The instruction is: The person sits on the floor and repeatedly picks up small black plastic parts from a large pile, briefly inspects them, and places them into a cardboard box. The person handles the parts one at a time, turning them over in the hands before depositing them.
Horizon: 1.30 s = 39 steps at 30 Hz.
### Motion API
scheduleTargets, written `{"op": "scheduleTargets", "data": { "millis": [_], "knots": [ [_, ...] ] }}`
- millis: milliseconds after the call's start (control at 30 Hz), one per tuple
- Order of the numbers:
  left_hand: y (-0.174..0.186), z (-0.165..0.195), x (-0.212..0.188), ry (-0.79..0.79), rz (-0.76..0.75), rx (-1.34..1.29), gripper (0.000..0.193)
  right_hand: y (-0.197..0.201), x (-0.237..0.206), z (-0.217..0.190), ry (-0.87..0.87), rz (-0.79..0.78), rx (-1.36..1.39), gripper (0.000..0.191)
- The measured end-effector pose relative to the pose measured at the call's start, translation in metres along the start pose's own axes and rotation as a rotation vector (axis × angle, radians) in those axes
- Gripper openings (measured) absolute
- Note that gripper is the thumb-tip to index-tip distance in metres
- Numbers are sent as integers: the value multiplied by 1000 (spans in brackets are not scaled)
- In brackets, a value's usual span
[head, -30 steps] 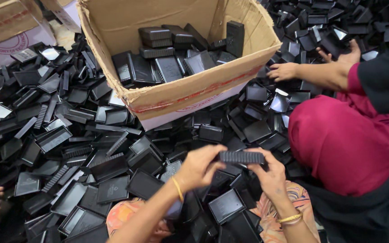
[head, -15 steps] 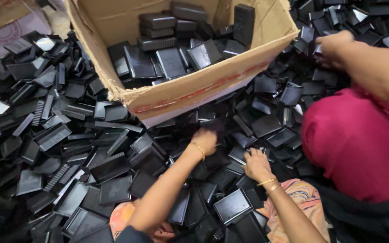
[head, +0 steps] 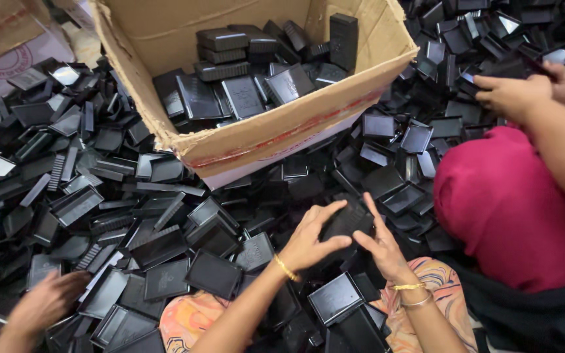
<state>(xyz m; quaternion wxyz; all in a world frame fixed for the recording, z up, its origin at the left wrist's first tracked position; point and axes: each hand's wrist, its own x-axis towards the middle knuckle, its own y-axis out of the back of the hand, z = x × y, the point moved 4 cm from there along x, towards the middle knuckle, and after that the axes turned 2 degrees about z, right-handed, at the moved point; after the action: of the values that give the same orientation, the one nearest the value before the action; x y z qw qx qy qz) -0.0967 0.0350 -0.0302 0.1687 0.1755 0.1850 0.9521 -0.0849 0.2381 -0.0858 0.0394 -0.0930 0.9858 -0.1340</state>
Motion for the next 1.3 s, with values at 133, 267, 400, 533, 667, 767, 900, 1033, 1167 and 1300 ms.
{"op": "scheduleTargets", "data": {
  "millis": [133, 267, 400, 533, 667, 767, 900, 1033, 1167, 1300],
  "knots": [
    [9, 29, -17, -51, 46, 73, 77, -4, -7, -12, -46, -25, -61, 103],
    [14, 44, -22, -179, 231, -20, 75, -18, -13, -36, 278, -110, -340, 96],
    [3, 43, -23, 25, 17, -368, 76, -23, -19, -44, 137, -74, -17, 88],
    [4, 56, -32, -115, 116, -147, 74, -23, -21, -50, 104, -42, -80, 86],
    [-1, 64, -36, -146, 180, -53, 75, -22, -23, -55, 276, -86, -89, 83],
    [-3, 54, -35, 143, 144, -763, 77, -14, -24, -55, 286, -79, 34, 82],
    [11, 68, -37, -73, 222, -260, 70, -7, -25, -53, 219, -30, 158, 85],
    [9, 77, -39, -96, 147, -114, 74, -16, -27, -53, 254, -73, 112, 86],
    [5, 79, -41, -138, 136, -161, 73, -22, -30, -55, 247, -61, 134, 85],
    [4, 75, -43, -23, 120, -316, 75, -22, -31, -57, 206, -41, 136, 82]
  ]
}}
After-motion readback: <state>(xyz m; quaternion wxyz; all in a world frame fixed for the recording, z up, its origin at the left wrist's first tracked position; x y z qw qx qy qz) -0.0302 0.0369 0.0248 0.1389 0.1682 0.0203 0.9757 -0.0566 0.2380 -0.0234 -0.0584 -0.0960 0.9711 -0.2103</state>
